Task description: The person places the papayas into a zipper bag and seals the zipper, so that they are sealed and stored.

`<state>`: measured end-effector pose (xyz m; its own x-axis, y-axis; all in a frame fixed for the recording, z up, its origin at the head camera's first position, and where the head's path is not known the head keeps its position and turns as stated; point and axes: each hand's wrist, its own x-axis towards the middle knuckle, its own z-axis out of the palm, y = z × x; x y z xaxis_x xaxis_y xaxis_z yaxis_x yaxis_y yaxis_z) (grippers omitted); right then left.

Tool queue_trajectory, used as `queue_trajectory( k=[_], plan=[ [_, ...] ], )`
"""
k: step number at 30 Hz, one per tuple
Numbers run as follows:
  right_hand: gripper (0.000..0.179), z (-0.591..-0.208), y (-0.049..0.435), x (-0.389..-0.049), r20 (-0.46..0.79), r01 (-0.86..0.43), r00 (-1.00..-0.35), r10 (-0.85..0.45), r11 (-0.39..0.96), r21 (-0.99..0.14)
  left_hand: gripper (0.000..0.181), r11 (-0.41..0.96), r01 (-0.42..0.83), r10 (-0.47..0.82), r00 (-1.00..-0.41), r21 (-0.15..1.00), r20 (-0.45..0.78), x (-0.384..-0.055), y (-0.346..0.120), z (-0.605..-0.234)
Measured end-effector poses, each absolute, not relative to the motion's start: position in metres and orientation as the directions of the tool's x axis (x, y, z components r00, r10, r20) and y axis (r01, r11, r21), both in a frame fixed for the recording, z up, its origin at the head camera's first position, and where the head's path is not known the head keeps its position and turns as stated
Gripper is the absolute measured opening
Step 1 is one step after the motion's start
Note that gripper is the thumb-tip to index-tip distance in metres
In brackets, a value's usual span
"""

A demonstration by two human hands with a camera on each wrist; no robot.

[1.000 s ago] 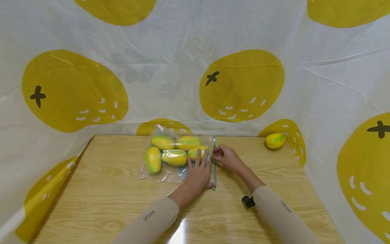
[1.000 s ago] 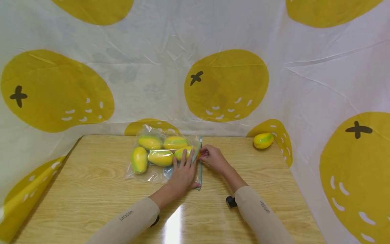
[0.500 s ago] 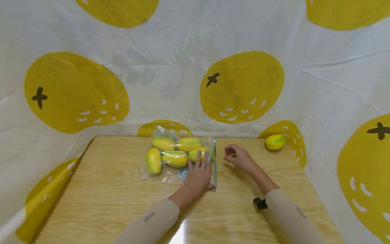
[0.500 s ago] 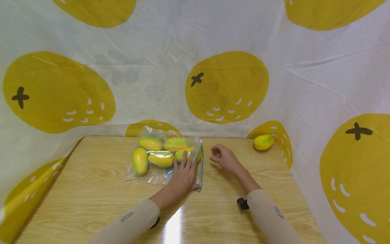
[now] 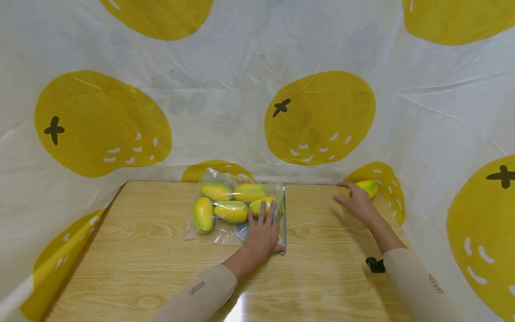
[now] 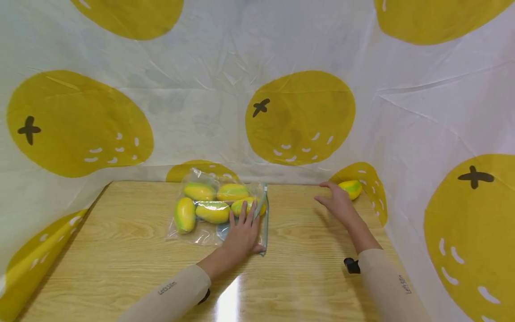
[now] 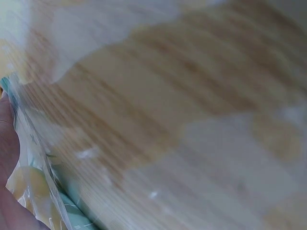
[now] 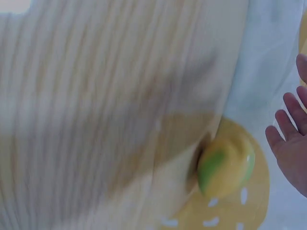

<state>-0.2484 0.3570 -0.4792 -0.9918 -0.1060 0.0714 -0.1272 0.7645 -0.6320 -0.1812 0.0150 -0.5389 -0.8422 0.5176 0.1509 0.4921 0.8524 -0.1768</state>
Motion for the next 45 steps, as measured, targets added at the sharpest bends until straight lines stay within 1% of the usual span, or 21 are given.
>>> queue_trajectory(
  k=[3,5,7,12,19,23,28,31,35,37,40,43,45],
  plan=[
    [0.065,-0.475,0.373,-0.251,0.054,-0.092,-0.996,-0.075,0.806,-0.585,0.116,0.854,0.491,0.516,-0.844,-0.173,0.148,-0.181,0.015,-0.540],
    [0.068,-0.473,0.384,-0.253,0.043,-0.074,-0.997,-0.061,0.811,-0.580,0.115,0.852,0.495,0.518,-0.842,-0.170,0.150,-0.182,0.015,-0.541],
    [0.068,-0.471,0.395,-0.255,0.030,-0.054,-0.999,-0.045,0.812,-0.582,0.114,0.851,0.497,0.521,-0.839,-0.171,0.155,-0.182,0.015,-0.541],
    [0.068,-0.471,0.414,-0.264,0.058,-0.045,-0.998,-0.016,0.839,-0.542,0.116,0.855,0.489,0.514,-0.844,-0.173,0.153,-0.181,0.015,-0.542],
    [0.080,-0.476,0.428,-0.276,0.036,-0.018,-0.999,0.000,0.867,-0.497,0.118,0.856,0.486,0.512,-0.846,-0.178,0.151,-0.183,0.016,-0.541],
    [0.084,-0.482,0.427,-0.279,-0.006,0.026,-1.000,0.026,0.865,-0.500,0.117,0.857,0.489,0.511,-0.846,-0.162,0.151,-0.183,0.016,-0.541],
    [0.082,-0.492,0.419,-0.282,-0.019,0.049,-0.999,0.045,0.856,-0.514,0.118,0.859,0.486,0.509,-0.843,-0.161,0.171,-0.183,0.016,-0.540],
    [0.076,-0.499,0.416,-0.282,0.035,0.007,-0.999,0.029,0.850,-0.526,0.119,0.860,0.479,0.507,-0.841,-0.177,0.188,-0.183,0.016,-0.542],
    [0.060,-0.508,0.414,-0.278,0.125,-0.058,-0.992,0.013,0.832,-0.552,0.119,0.858,0.477,0.509,-0.838,-0.188,0.196,-0.183,0.017,-0.543],
    [0.058,-0.512,0.414,-0.277,0.149,-0.067,-0.989,0.023,0.820,-0.568,0.119,0.856,0.479,0.512,-0.836,-0.195,0.198,-0.182,0.016,-0.542],
    [0.068,-0.517,0.414,-0.275,0.150,-0.042,-0.987,0.059,0.803,-0.595,0.119,0.854,0.473,0.513,-0.835,-0.215,0.198,-0.182,0.016,-0.540],
    [0.082,-0.521,0.415,-0.271,0.115,0.005,-0.988,0.101,0.772,-0.635,0.119,0.853,0.470,0.512,-0.837,-0.229,0.192,-0.182,0.016,-0.538],
    [0.088,-0.522,0.416,-0.267,0.089,0.039,-0.988,0.129,0.750,-0.660,0.119,0.852,0.470,0.513,-0.837,-0.230,0.190,-0.182,0.016,-0.539]
  ],
)
